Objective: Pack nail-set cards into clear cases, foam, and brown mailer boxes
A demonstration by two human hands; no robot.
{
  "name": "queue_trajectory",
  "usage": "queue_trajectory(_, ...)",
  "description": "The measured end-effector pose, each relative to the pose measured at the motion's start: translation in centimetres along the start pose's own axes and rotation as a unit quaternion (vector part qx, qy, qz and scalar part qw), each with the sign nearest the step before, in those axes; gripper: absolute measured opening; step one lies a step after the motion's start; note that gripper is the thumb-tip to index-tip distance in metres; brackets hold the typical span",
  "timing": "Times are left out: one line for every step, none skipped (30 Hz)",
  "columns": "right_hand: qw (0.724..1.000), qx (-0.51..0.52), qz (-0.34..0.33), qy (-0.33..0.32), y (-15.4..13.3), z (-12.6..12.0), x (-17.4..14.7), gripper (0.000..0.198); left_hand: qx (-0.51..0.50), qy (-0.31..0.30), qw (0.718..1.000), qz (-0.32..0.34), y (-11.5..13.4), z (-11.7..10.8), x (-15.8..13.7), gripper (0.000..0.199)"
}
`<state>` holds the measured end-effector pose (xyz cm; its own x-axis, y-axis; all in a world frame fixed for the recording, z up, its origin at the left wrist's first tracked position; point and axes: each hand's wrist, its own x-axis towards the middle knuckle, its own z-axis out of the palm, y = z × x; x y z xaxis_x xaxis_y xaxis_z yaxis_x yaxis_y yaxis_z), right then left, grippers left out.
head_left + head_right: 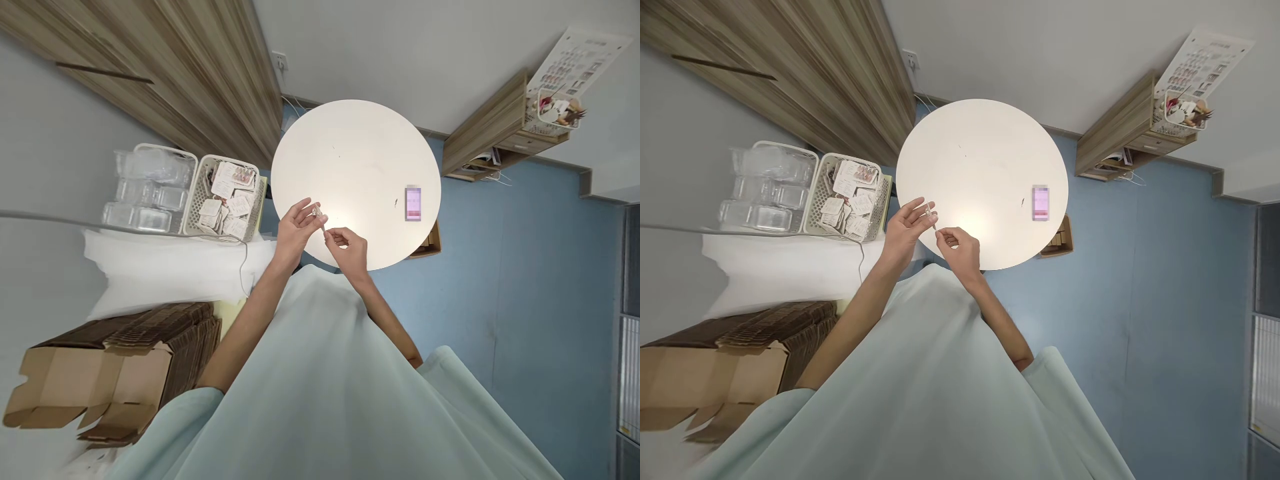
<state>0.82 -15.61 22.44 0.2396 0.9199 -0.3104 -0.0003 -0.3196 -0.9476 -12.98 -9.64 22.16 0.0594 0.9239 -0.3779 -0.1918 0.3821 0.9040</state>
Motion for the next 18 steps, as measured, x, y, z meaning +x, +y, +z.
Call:
queue_trajectory(1.000, -0.005, -0.004, 0.004, 0.2, -0.1, 0.1, 0.021, 0.000, 0.004, 1.000, 0.003, -0.1, -0.1, 0.0, 0.081)
queue_trajectory(1.000, -0.007, -0.007, 0.008, 0.4, -0.2, 0.3, 0.021, -0.002, 0.010, 1.000, 0.004, -0.2, -0.2, 0.0, 0.080)
queue_trajectory(1.000, -0.006, -0.008, 0.011, 0.6, -0.3, 0.5, 0.021, -0.005, 0.018, 1.000, 0.005, -0.3, -0.4, 0.1, 0.077)
queue_trajectory(1.000, 0.001, -0.004, 0.015, 0.8, -0.6, 0.8, 0.023, -0.008, 0.025, 1.000, 0.003, -0.3, -0.6, 0.1, 0.075)
queue_trajectory(1.000, 0.013, 0.004, 0.015, 1.0, -0.9, 1.2, 0.026, -0.011, 0.032, 0.999, -0.001, -0.4, -0.8, 0.2, 0.073)
queue_trajectory(0.999, 0.030, 0.016, 0.012, 1.2, -1.2, 1.5, 0.029, -0.013, 0.038, 0.999, -0.006, -0.4, -1.0, 0.3, 0.072)
queue_trajectory(0.998, 0.048, 0.029, 0.006, 1.3, -1.6, 1.9, 0.032, -0.013, 0.042, 0.999, -0.011, -0.4, -1.2, 0.3, 0.071)
queue_trajectory(0.997, 0.065, 0.042, -0.003, 1.4, -1.9, 2.3, 0.035, -0.013, 0.044, 0.999, -0.016, -0.4, -1.3, 0.4, 0.071)
queue_trajectory(0.995, 0.079, 0.053, -0.011, 1.6, -2.2, 2.6, 0.038, -0.012, 0.044, 0.999, -0.020, -0.4, -1.4, 0.5, 0.071)
queue_trajectory(0.994, 0.089, 0.061, -0.018, 1.6, -2.5, 2.9, 0.040, -0.011, 0.043, 0.999, -0.022, -0.5, -1.5, 0.6, 0.071)
queue_trajectory(0.993, 0.096, 0.065, -0.022, 1.7, -2.7, 3.1, 0.040, -0.011, 0.041, 0.999, -0.023, -0.5, -1.5, 0.6, 0.071)
queue_trajectory(0.992, 0.100, 0.068, -0.024, 1.8, -2.9, 3.2, 0.041, -0.010, 0.038, 0.999, -0.024, -0.6, -1.5, 0.7, 0.072)
queue_trajectory(0.992, 0.103, 0.070, -0.025, 1.8, -3.0, 3.2, 0.041, -0.009, 0.035, 0.999, -0.023, -0.6, -1.4, 0.7, 0.073)
queue_trajectory(0.991, 0.105, 0.073, -0.025, 1.8, -3.0, 3.2, 0.042, -0.008, 0.032, 0.999, -0.023, -0.7, -1.4, 0.7, 0.074)
queue_trajectory(0.991, 0.105, 0.075, -0.026, 1.9, -3.0, 3.2, 0.042, -0.006, 0.030, 0.999, -0.022, -0.7, -1.3, 0.7, 0.074)
queue_trajectory(0.991, 0.104, 0.077, -0.026, 1.9, -3.0, 3.2, 0.042, -0.003, 0.029, 0.999, -0.021, -0.7, -1.3, 0.7, 0.074)
queue_trajectory(0.991, 0.102, 0.079, -0.027, 1.9, -2.9, 3.2, 0.042, 0.000, 0.029, 0.999, -0.019, -0.7, -1.2, 0.7, 0.073)
queue_trajectory(0.991, 0.099, 0.080, -0.027, 2.0, -2.9, 3.2, 0.043, 0.005, 0.031, 0.999, -0.016, -0.7, -1.1, 0.7, 0.071)
